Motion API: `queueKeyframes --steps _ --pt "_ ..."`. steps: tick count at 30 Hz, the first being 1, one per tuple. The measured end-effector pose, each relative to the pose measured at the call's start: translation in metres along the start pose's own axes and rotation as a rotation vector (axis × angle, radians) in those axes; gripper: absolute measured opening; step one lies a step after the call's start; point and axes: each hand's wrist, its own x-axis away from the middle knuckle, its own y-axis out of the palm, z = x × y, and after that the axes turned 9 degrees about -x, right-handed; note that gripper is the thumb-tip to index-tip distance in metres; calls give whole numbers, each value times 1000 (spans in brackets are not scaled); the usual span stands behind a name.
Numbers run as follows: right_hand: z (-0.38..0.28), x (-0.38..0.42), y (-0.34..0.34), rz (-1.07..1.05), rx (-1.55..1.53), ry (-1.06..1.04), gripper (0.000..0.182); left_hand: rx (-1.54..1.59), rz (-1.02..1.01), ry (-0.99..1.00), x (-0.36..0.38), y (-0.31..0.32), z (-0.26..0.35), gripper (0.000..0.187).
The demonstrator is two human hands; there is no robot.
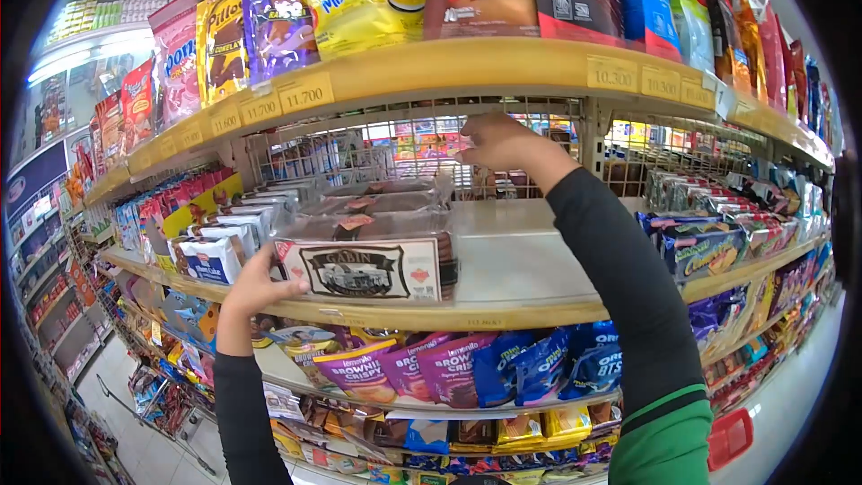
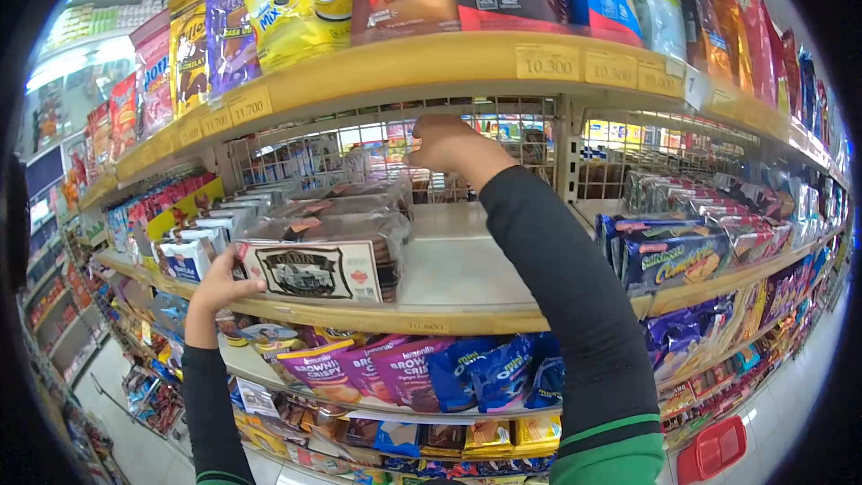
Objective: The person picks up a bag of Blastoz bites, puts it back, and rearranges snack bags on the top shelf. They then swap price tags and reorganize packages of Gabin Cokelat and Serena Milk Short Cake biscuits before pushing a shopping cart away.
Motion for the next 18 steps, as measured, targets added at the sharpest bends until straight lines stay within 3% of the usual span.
queueKeyframes --steps 2,6,10,18 --pt "2 -22 12 93 103 -149 52 -40 19 -7 2 1 0 71" --pt "4 -56 40 -132 -125 -250 45 5 7 -30 4 1 10 69" --pt "-18 -60 56 -599 -4 -135 47 -75 29 -14 4 1 6 72" --pt "6 -89 79 -585 -7 -33 63 -72 51 -46 5 3 6 84"
